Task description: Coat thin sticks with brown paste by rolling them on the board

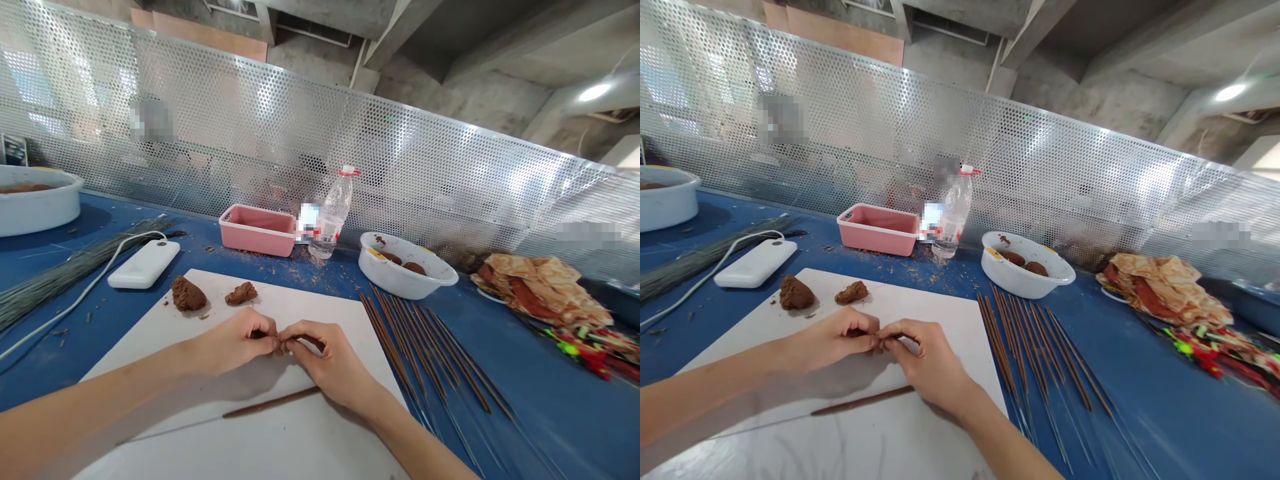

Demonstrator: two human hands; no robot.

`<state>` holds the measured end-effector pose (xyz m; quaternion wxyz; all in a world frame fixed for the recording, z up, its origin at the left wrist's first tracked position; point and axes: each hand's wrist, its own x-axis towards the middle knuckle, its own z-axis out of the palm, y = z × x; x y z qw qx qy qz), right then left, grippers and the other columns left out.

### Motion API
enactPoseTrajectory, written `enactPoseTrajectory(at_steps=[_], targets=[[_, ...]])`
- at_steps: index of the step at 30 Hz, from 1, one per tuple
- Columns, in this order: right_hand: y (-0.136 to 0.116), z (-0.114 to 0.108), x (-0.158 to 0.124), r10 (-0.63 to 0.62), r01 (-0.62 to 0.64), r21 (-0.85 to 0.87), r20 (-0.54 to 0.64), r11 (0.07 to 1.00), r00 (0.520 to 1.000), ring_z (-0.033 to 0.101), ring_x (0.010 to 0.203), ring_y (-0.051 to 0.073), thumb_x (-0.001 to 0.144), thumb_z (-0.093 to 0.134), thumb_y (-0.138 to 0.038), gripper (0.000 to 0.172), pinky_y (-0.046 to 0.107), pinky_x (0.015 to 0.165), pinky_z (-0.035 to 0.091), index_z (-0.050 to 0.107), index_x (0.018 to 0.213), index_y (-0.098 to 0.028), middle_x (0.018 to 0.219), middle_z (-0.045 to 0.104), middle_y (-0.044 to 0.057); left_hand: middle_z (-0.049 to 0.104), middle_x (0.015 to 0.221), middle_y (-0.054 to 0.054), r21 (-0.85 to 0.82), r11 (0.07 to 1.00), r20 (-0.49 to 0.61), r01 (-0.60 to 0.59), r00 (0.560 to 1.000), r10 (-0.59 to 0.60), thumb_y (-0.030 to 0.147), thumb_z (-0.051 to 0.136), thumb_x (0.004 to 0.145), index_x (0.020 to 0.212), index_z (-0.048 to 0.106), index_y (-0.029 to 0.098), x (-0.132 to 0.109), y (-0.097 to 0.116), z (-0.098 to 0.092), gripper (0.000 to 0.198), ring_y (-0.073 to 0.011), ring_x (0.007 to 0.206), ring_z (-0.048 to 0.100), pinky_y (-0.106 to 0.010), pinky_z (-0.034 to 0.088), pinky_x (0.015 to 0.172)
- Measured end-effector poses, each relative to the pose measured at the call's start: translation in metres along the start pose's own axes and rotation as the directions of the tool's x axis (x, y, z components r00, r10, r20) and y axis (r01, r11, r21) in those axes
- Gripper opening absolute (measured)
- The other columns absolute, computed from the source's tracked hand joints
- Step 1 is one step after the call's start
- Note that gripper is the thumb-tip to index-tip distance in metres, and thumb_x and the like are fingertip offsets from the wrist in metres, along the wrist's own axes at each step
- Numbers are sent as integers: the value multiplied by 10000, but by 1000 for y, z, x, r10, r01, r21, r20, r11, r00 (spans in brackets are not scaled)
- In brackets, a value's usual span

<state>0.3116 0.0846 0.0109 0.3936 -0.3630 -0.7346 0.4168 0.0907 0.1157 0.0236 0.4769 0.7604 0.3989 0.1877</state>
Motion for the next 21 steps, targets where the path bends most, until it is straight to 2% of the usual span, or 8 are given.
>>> enactPoseTrajectory(at_steps=[7, 12, 21], targets=[[-3, -1, -1, 7, -7, 13, -2, 1000, 1000, 740, 933, 214, 972, 625, -182, 233, 327, 873, 569, 844, 1022, -245, 1008, 826, 38, 602, 732, 19, 4, 1000, 22, 8, 1000, -9, 495, 630, 892, 798, 701, 160, -1, 2, -3, 355, -163, 732, 491, -300, 353, 672], [-4, -1, -1, -2, 2, -7, -4, 1000, 1000, 742, 938, 216, 964, 618, -174, 260, 326, 865, 570, 855, 1043, -245, 1010, 828, 44, 564, 698, 34, 22, 1000, 16, 6, 1000, -6, 459, 636, 892, 793, 701, 159, 0, 3, -3, 322, -149, 683, 447, -304, 307, 635], [-1, -1, 0, -7, 7, -53, 10, 999, 1000, 752, 965, 228, 961, 627, -168, 288, 337, 868, 589, 865, 1090, -268, 1047, 839, 46, 635, 745, 23, 25, 999, 42, -27, 999, 26, 432, 647, 925, 829, 729, 172, -1, 2, -5, 289, -166, 742, 515, -298, 363, 687]])
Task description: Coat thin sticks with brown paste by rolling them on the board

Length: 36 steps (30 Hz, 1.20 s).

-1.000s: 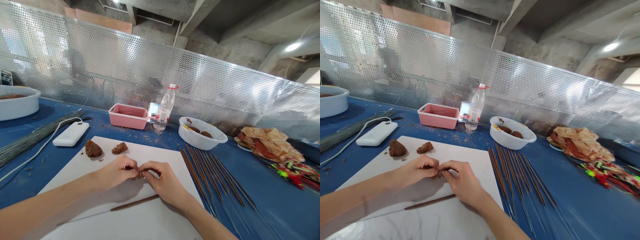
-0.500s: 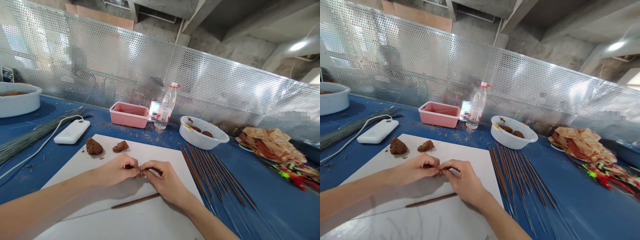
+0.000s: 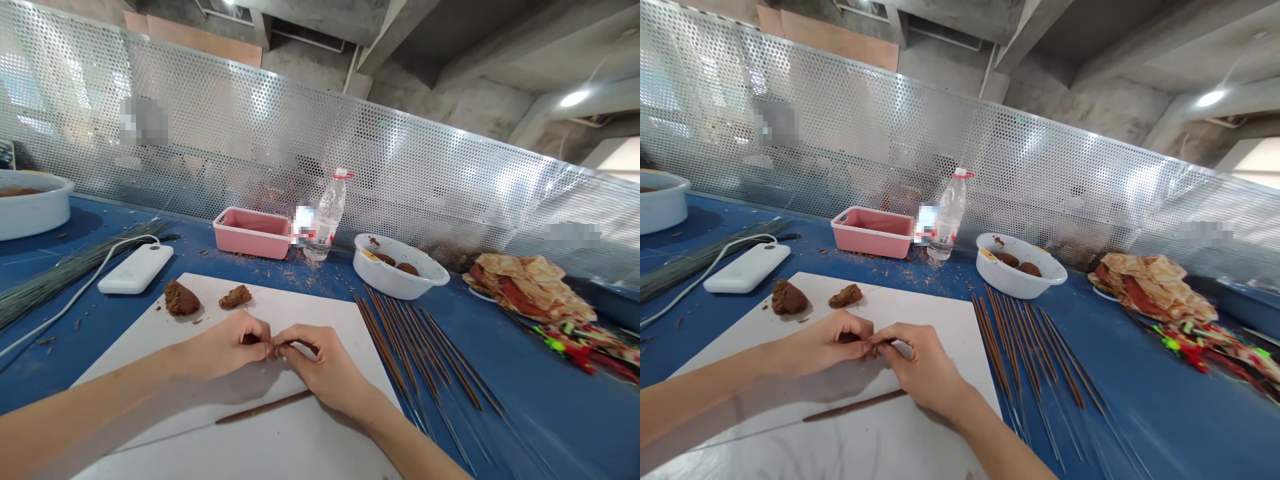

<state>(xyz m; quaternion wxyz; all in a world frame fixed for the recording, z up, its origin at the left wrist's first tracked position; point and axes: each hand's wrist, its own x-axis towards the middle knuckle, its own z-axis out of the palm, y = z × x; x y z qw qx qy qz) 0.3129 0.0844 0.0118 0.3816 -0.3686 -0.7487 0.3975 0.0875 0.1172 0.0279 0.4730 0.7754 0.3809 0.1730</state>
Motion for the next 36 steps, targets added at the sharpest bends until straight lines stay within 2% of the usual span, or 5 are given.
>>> enactPoseTrajectory(at_steps=[8, 16, 27, 32, 36], targets=[[1, 0, -1, -25, 25, 19, -8, 1000, 1000, 763, 961, 226, 982, 637, -193, 262, 342, 880, 594, 865, 1086, -269, 1042, 839, 46, 632, 768, 1, -16, 1000, 11, -2, 1000, 3, 494, 628, 937, 805, 695, 171, 0, 1, 0, 355, -183, 774, 540, -308, 390, 726], [-3, 2, 0, -24, 29, 133, -44, 991, 999, 770, 986, 248, 973, 657, -212, 222, 363, 932, 594, 867, 1038, -249, 1043, 839, 59, 619, 770, 4, -96, 995, 4, -42, 999, 43, 400, 625, 967, 800, 655, 178, 0, -2, 0, 279, -172, 753, 537, -299, 381, 700], [-4, 4, 1, -32, 55, 180, -129, 982, 991, 759, 901, 226, 935, 727, -251, 170, 321, 861, 590, 879, 982, -309, 954, 837, 19, 707, 746, -25, -372, 928, 18, -12, 1000, 21, 388, 733, 882, 782, 806, 152, 7, -11, -2, 267, -168, 731, 579, -295, 442, 736], [1, 5, 2, 16, 30, 259, -175, 965, 984, 744, 896, 216, 902, 773, -293, 100, 322, 865, 585, 855, 955, -273, 938, 821, 28, 678, 746, -8, -356, 934, -14, -25, 1000, 21, 407, 710, 887, 744, 758, 162, 4, -4, 1, 288, -163, 738, 561, -297, 437, 748], [5, 4, 3, 70, -14, 302, -174, 953, 982, 707, 839, 193, 891, 805, -361, 144, 304, 784, 567, 837, 968, -243, 945, 813, 45, 628, 743, 11, -319, 948, -41, -19, 999, 6, 388, 683, 892, 770, 721, 152, 3, 0, 5, 269, -151, 735, 520, -291, 390, 711]])
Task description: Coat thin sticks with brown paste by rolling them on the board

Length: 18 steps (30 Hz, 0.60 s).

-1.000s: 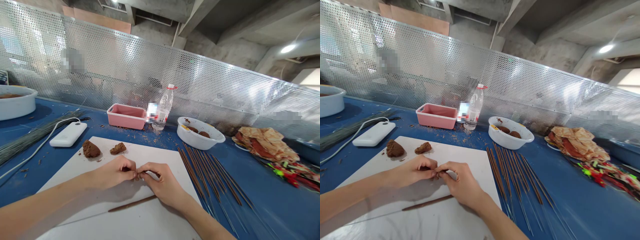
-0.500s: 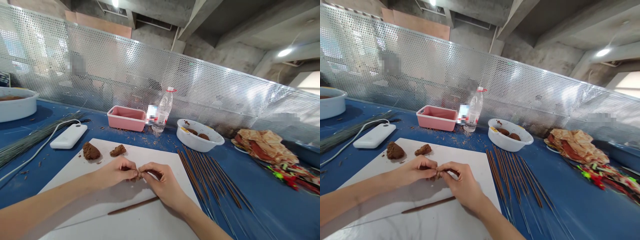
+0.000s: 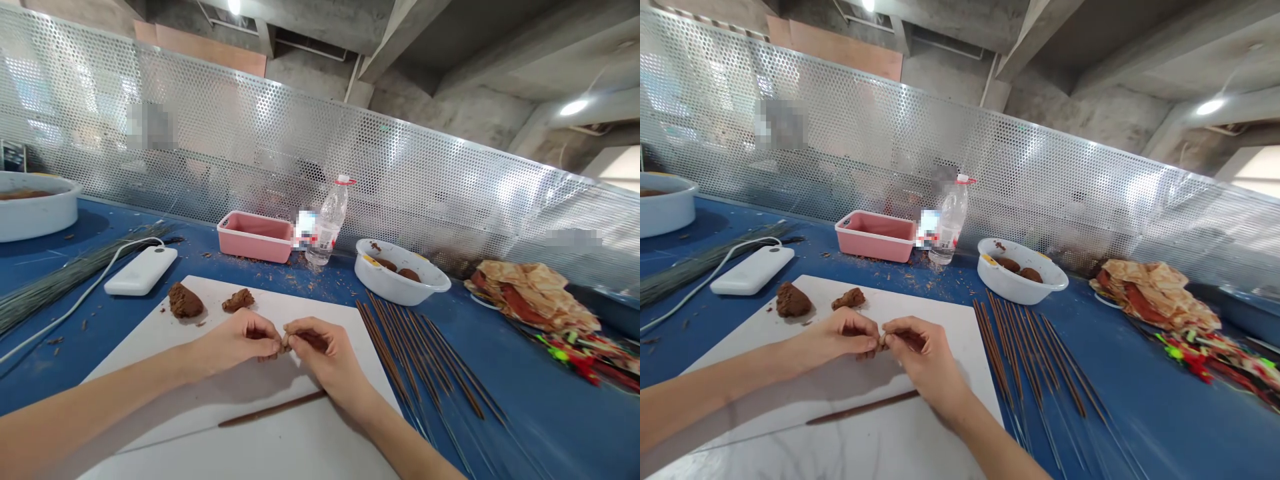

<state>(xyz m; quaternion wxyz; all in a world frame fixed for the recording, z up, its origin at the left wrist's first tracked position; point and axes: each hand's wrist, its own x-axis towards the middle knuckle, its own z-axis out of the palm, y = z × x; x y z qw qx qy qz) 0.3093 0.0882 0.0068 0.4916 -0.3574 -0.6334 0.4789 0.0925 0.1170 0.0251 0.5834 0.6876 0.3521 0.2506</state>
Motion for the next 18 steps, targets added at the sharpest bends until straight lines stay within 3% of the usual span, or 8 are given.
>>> enactPoseTrajectory(at_steps=[9, 13, 18], targets=[[6, 0, 3, 91, -117, 209, 130, 971, 987, 637, 857, 163, 851, 870, -380, 271, 290, 828, 481, 815, 1086, -257, 888, 726, 2, 532, 657, 48, 25, 999, -41, 28, 999, -27, 318, 635, 703, 696, 649, 187, 0, 0, 3, 133, -148, 678, 444, -297, 303, 641], [8, 2, 3, 97, -125, 222, 135, 967, 986, 596, 812, 155, 799, 922, -356, 379, 283, 776, 451, 790, 1141, -259, 857, 672, -14, 494, 620, 58, 39, 999, -49, 30, 998, -28, 310, 598, 680, 647, 592, 208, -1, 3, 5, 108, -149, 661, 419, -296, 286, 624], [3, 2, 2, 124, -150, 213, 132, 965, 983, 570, 783, 150, 791, 882, -299, 395, 285, 765, 428, 764, 1163, -241, 825, 654, -20, 501, 611, 57, 39, 999, -42, 35, 999, -33, 314, 598, 670, 638, 584, 211, -1, 3, 7, 110, -150, 654, 423, -294, 287, 616]])
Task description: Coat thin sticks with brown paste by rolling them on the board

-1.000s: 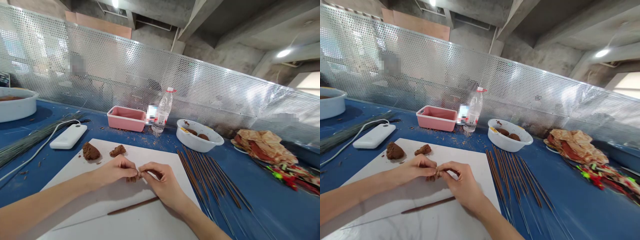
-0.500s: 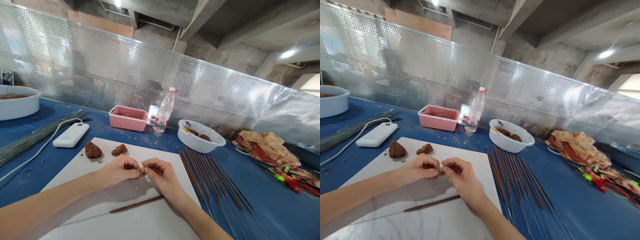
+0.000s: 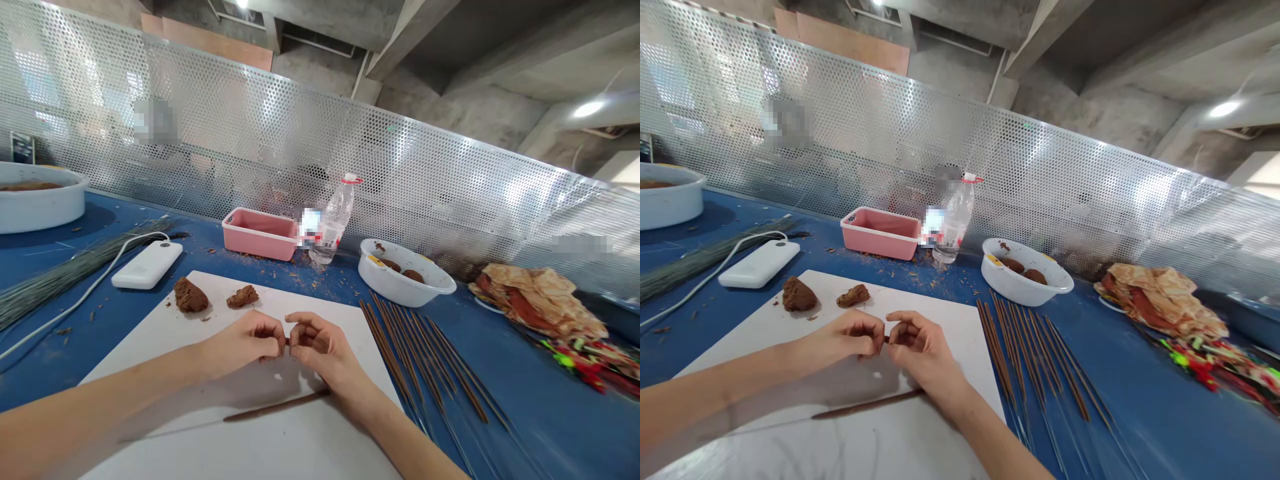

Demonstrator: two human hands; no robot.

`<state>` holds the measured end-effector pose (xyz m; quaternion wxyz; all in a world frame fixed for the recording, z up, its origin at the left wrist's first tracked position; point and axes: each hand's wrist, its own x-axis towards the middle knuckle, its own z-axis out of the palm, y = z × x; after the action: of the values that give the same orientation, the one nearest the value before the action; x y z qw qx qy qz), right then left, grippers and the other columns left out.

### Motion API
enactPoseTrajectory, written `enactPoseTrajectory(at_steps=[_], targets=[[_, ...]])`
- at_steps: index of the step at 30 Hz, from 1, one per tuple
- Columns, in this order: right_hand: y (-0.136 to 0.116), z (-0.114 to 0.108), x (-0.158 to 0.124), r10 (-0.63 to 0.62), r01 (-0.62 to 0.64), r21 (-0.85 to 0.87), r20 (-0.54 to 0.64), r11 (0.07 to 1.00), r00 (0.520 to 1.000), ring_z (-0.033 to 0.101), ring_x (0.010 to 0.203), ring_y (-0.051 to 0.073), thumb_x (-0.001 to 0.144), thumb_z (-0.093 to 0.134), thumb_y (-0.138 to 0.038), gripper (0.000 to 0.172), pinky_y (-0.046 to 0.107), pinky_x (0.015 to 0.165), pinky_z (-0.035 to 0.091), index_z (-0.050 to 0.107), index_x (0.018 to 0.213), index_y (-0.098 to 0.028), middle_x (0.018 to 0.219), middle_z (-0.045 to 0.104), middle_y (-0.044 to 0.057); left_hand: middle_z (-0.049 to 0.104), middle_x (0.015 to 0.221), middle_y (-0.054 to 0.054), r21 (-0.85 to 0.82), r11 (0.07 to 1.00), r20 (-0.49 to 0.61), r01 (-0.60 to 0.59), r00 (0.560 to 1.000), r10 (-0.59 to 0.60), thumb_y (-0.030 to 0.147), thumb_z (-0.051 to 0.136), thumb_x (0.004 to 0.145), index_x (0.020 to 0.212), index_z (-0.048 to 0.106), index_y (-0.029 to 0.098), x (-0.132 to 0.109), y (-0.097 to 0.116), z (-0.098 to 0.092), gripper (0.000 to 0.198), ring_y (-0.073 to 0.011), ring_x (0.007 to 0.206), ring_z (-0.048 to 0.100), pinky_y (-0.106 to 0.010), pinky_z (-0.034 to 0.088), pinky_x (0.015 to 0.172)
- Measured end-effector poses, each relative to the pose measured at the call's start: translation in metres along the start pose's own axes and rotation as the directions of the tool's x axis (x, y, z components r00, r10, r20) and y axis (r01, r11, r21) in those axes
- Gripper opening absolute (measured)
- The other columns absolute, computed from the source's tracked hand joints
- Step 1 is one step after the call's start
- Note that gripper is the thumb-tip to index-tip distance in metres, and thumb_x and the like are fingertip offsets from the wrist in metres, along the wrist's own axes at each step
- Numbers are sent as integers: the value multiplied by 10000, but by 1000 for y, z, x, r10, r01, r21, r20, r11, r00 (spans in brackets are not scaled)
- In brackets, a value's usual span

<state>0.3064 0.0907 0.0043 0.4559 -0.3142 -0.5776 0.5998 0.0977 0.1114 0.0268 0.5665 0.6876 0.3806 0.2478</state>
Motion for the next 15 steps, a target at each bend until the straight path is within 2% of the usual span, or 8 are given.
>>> enactPoseTrajectory(at_steps=[6, 15], targets=[[0, 0, 1, -2, 2, 18, 18, 1000, 1000, 541, 724, 146, 712, 866, -215, 452, 284, 715, 415, 739, 1146, -229, 774, 637, -33, 509, 621, 58, -4, 1000, 3, 1, 1000, -1, 305, 588, 679, 644, 592, 208, 0, -1, 1, 103, -148, 656, 420, -293, 293, 623], [-4, 2, -1, 9, -9, 9, -2, 1000, 1000, 563, 742, 148, 727, 814, -214, 403, 286, 731, 411, 759, 1126, -220, 784, 658, -28, 513, 617, 65, 15, 1000, 14, 10, 1000, -10, 292, 593, 688, 663, 600, 210, 1, -3, 2, 87, -149, 654, 426, -308, 273, 622]])
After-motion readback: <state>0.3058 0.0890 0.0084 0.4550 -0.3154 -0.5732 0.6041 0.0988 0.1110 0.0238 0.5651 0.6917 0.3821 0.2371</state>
